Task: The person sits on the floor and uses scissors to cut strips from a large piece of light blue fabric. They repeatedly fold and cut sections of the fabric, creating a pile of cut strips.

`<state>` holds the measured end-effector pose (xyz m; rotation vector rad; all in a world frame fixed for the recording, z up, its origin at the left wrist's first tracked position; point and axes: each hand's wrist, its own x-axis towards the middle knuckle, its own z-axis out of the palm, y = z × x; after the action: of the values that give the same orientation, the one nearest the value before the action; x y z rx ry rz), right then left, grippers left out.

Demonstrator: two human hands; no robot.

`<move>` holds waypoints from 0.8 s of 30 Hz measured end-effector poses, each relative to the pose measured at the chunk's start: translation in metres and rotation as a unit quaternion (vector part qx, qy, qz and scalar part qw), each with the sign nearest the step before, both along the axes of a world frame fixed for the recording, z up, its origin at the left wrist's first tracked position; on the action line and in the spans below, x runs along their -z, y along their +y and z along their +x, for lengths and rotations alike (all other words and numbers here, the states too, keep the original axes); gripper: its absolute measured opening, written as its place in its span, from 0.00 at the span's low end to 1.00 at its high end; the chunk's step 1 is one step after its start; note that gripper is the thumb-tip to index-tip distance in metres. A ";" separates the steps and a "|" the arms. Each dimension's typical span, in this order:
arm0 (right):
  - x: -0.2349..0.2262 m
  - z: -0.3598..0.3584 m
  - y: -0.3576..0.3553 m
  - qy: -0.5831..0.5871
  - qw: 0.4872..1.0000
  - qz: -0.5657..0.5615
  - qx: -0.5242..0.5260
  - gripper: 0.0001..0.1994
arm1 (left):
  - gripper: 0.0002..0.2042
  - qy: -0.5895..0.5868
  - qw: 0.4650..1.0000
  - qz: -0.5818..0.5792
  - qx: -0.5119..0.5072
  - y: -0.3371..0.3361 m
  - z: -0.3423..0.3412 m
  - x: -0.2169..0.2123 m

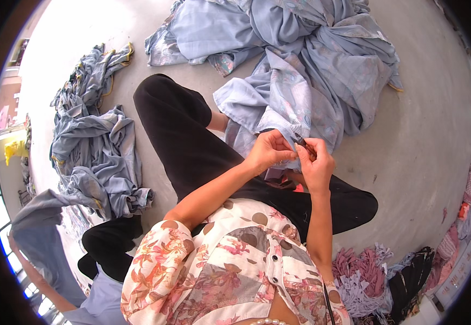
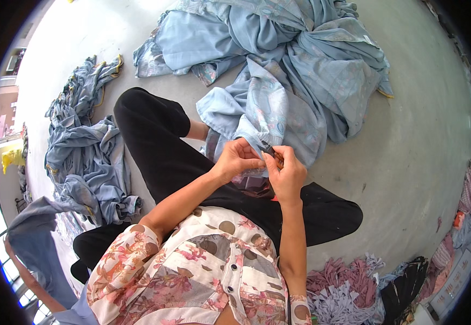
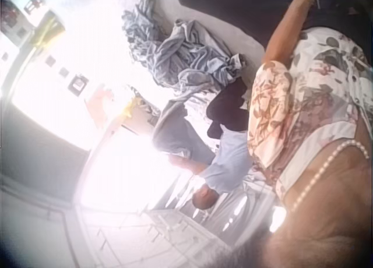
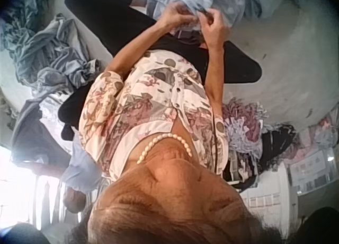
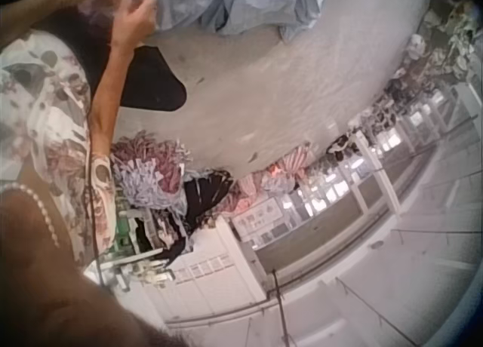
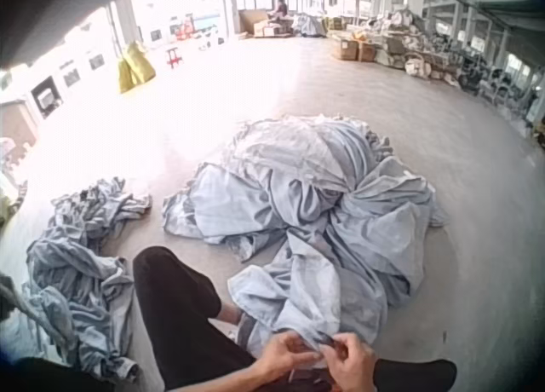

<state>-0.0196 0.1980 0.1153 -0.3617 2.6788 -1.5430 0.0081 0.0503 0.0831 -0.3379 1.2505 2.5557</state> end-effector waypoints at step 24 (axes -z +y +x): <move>0.009 0.000 0.002 0.007 0.999 0.014 0.032 0.08 | 0.13 0.055 0.968 -0.232 0.079 0.011 0.009 0.000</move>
<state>-0.0198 0.2001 0.1059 -0.2885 2.7459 -1.5230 0.0168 0.0615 0.0832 -0.1794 1.8359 2.1539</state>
